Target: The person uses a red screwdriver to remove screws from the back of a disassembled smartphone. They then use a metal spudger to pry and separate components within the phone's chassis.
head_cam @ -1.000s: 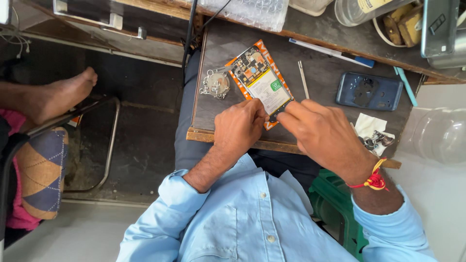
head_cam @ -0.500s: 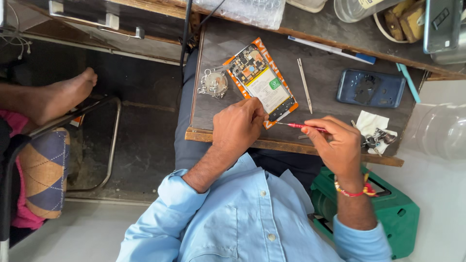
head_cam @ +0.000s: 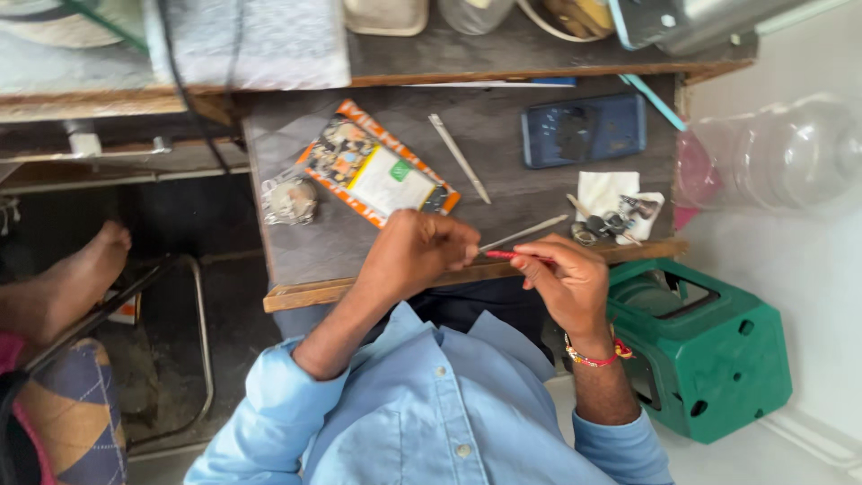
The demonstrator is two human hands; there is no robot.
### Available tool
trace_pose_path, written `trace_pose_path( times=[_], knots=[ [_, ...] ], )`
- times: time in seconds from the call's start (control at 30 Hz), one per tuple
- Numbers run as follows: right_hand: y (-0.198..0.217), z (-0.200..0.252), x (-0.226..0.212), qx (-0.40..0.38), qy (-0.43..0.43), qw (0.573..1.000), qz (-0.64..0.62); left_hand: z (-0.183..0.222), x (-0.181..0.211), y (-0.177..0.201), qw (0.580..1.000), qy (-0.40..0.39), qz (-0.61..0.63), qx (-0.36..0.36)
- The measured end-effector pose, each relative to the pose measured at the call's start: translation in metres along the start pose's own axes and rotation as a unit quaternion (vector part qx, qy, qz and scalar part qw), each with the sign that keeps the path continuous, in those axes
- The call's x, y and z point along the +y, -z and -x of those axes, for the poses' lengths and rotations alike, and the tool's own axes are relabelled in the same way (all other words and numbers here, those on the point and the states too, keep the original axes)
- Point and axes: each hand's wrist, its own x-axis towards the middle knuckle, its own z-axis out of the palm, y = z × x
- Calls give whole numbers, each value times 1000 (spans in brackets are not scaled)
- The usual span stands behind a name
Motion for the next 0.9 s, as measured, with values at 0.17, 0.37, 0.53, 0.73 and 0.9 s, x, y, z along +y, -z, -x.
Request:
trace_pose_path(
  times=[0.17,0.37,0.53,0.73,0.9],
  knots=[
    [43,22,22,164,-27,979,-115,-74,23,-34,959,-205,-155,121],
    [61,35,34,228,-31,959,-167,-133,43,-58,925,-267,-204,178],
    [67,36,36,221,0,960,-171,-81,36,-25,948,-201,-142,202],
    [58,13,30,90,89,933,-336,35,5,20,924,-116,-149,332],
    [15,-25,10,13,105,887,-449,63,-21,30,919,-77,-156,353]
  ],
)
